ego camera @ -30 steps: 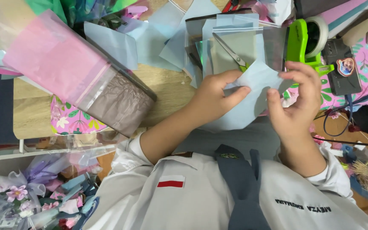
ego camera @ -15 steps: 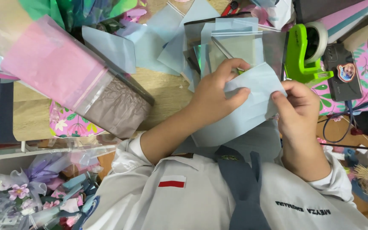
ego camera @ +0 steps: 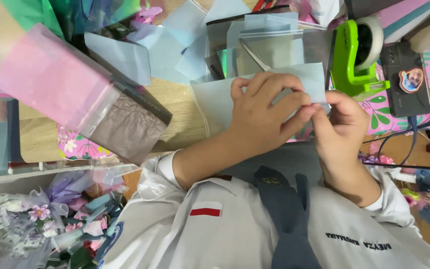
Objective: The person folds a light blue sheet of paper multiple times by hand. They then use scissors to trim the edges of the folded paper. The person continues to fold the trimmed paper into a smaller shape.
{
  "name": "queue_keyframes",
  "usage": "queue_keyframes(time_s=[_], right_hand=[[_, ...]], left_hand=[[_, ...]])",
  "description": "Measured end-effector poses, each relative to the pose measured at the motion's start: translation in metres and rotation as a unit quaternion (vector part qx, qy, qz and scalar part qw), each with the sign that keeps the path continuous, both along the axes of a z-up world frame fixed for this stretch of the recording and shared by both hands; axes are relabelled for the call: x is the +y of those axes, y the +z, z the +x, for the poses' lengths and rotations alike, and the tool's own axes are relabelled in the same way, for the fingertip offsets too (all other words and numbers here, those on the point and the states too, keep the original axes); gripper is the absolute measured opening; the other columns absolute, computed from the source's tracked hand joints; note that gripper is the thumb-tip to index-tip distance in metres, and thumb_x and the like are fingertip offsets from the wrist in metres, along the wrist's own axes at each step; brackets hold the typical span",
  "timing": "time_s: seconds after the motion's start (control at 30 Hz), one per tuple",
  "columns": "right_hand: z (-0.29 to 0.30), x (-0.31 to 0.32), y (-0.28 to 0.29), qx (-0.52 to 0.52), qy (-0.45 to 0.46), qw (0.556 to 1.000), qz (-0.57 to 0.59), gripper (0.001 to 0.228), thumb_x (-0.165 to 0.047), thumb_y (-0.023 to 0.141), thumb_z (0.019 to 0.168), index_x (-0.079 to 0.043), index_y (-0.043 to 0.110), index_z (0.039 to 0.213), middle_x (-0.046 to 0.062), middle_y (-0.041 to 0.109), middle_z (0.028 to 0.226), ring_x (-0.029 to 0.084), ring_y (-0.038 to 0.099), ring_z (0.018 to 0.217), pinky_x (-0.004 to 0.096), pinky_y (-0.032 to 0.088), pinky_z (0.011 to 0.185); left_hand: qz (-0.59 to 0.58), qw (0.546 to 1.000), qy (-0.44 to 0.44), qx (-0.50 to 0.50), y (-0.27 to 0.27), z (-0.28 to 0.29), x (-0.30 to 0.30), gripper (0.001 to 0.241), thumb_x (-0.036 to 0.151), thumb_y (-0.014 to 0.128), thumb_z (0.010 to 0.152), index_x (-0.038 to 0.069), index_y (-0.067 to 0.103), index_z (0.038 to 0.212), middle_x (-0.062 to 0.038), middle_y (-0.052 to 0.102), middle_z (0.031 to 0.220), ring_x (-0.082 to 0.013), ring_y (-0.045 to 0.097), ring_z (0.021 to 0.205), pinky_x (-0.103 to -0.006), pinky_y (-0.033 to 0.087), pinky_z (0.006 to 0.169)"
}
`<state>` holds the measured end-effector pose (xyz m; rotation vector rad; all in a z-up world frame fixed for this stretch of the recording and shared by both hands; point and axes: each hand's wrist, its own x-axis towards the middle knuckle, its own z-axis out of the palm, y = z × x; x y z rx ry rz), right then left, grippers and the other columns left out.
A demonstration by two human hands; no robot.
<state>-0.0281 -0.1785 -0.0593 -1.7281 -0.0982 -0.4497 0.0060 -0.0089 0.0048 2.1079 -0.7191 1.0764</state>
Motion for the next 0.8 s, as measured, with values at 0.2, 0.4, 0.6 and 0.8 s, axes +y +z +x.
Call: queue_keyframes(time_s=[0.2,0.4,0.6,0.8], right_hand=[[0.011,-0.013,-0.015,-0.023,0.048,0.991,0.122,0.014,0.012,0.062,0.095,0.010,0.068,0.107,0.013,0.070,0.093,0.010,0.062,0.091,0.030,0.054,0.089],[0.016,-0.027,-0.019,0.010,0.076,0.965,0.251,0.019,0.001,0.055,0.094,0.008,0.067,0.106,0.013,0.069,0.085,0.011,0.064,0.076,0.026,0.056,0.076],[0.013,-0.026,-0.017,0.007,0.070,0.967,0.246,0.009,0.002,0.059,0.099,0.004,0.062,0.106,0.005,0.068,0.085,0.004,0.059,0.079,0.021,0.049,0.079],[0.016,-0.027,-0.031,-0.012,0.107,0.969,0.223,0.014,-0.004,0.056,0.101,0.007,0.058,0.109,0.014,0.068,0.094,0.012,0.060,0.087,0.026,0.050,0.088]], left_hand=[[-0.020,0.999,-0.044,-0.018,-0.038,0.015,-0.017,0.003,0.028,0.062,0.096,0.026,0.064,0.096,0.014,0.061,0.098,-0.0147,0.062,0.092,-0.0369,0.033,0.081],[-0.020,0.993,-0.099,-0.065,-0.012,0.014,-0.020,0.016,0.017,0.054,0.102,0.019,0.064,0.091,0.007,0.063,0.093,-0.0188,0.059,0.084,-0.0351,0.038,0.073],[0.013,0.994,-0.080,-0.073,-0.007,0.009,-0.016,0.010,0.010,0.061,0.097,0.018,0.063,0.090,0.006,0.064,0.094,-0.0178,0.060,0.085,-0.0347,0.040,0.074],[0.026,0.996,-0.059,-0.067,0.002,0.003,-0.008,0.002,0.019,0.065,0.096,0.018,0.064,0.095,0.006,0.063,0.097,-0.0175,0.061,0.086,-0.0320,0.041,0.071]])
